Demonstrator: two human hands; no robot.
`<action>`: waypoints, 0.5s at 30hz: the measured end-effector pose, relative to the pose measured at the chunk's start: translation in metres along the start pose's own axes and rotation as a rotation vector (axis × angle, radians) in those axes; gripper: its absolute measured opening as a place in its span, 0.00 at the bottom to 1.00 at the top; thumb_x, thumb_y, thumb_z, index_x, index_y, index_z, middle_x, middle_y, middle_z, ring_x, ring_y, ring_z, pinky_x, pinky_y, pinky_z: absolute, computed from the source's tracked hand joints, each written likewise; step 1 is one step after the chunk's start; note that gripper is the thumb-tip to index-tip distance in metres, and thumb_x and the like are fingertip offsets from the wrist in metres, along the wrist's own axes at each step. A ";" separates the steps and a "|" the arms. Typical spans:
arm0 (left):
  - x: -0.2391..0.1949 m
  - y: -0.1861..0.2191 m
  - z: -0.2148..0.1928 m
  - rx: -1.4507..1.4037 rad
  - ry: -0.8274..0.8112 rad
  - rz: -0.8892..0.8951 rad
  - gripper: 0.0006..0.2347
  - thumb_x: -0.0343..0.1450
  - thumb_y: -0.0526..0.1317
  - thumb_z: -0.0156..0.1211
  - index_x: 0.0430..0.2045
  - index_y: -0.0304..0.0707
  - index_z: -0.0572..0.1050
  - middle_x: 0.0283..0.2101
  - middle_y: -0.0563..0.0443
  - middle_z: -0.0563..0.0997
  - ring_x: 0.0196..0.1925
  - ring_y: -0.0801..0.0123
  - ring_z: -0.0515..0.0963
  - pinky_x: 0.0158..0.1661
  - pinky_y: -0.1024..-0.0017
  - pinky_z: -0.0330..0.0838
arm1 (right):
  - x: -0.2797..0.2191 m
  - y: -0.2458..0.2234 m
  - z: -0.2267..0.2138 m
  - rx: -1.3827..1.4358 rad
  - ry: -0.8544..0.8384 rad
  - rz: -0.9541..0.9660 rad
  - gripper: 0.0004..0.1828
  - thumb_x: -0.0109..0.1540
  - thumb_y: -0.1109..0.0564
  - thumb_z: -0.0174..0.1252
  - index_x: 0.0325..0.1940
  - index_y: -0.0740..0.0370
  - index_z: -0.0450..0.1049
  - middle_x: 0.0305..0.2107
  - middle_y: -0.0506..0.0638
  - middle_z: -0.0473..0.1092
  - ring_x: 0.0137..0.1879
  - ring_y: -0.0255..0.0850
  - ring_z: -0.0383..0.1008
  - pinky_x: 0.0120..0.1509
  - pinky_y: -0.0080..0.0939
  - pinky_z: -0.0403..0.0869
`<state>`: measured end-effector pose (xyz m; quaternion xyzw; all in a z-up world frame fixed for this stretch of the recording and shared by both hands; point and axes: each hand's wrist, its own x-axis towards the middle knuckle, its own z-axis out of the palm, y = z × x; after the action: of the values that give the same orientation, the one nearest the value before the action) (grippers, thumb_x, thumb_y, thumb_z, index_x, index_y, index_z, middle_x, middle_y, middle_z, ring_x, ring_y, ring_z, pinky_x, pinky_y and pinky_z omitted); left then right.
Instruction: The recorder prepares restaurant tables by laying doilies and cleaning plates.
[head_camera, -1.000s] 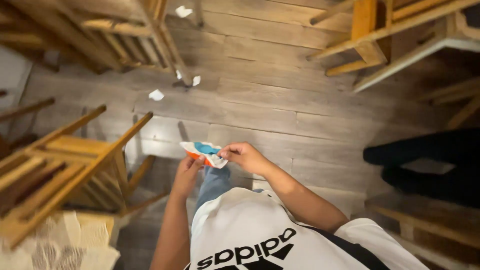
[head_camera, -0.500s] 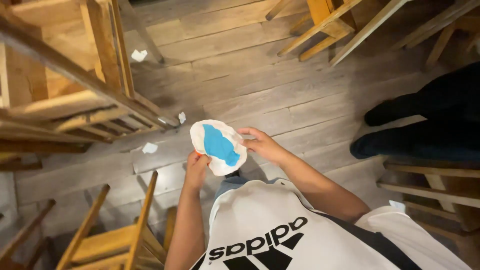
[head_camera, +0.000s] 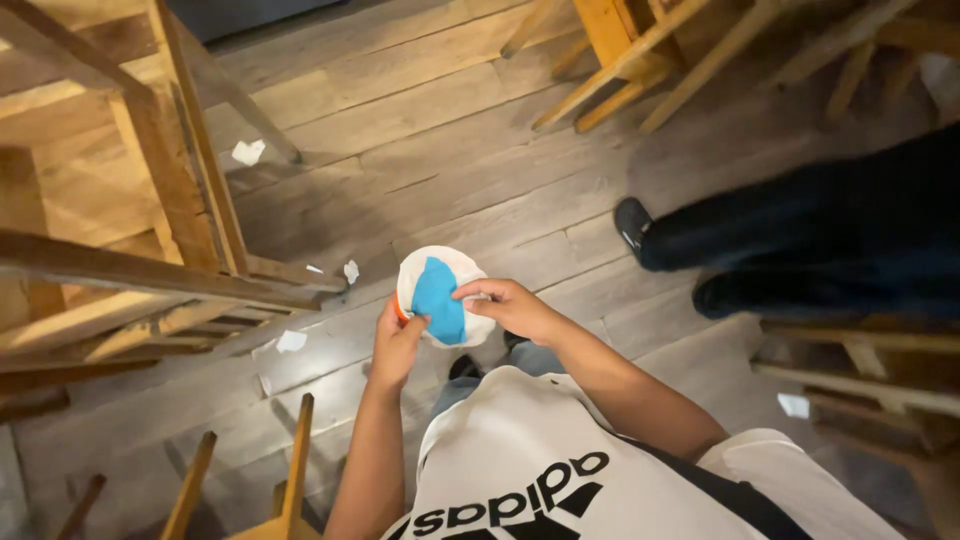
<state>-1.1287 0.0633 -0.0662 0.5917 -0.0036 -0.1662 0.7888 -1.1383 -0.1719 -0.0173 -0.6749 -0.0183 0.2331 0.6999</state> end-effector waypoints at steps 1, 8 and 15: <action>0.001 -0.008 -0.001 0.030 0.049 -0.005 0.19 0.70 0.28 0.57 0.57 0.30 0.70 0.51 0.51 0.80 0.52 0.72 0.78 0.55 0.72 0.71 | 0.004 0.001 -0.003 0.001 -0.021 0.019 0.14 0.67 0.58 0.56 0.57 0.60 0.78 0.51 0.47 0.75 0.57 0.35 0.71 0.62 0.37 0.69; -0.051 -0.027 0.007 -0.026 0.303 0.094 0.18 0.71 0.30 0.60 0.57 0.31 0.71 0.51 0.51 0.80 0.51 0.72 0.77 0.55 0.72 0.71 | 0.026 0.003 -0.011 -0.065 -0.327 0.056 0.15 0.68 0.57 0.55 0.57 0.61 0.78 0.53 0.47 0.74 0.60 0.35 0.70 0.66 0.38 0.67; -0.141 -0.129 0.054 -0.224 0.790 0.080 0.16 0.72 0.31 0.60 0.54 0.31 0.71 0.42 0.50 0.80 0.40 0.73 0.77 0.40 0.73 0.70 | 0.043 0.032 -0.010 -0.179 -0.810 0.107 0.16 0.69 0.54 0.56 0.59 0.63 0.77 0.54 0.50 0.75 0.63 0.37 0.70 0.70 0.41 0.67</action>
<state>-1.3064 0.0188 -0.1436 0.5200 0.2947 0.1050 0.7948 -1.1062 -0.1672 -0.0608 -0.5870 -0.2773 0.5131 0.5615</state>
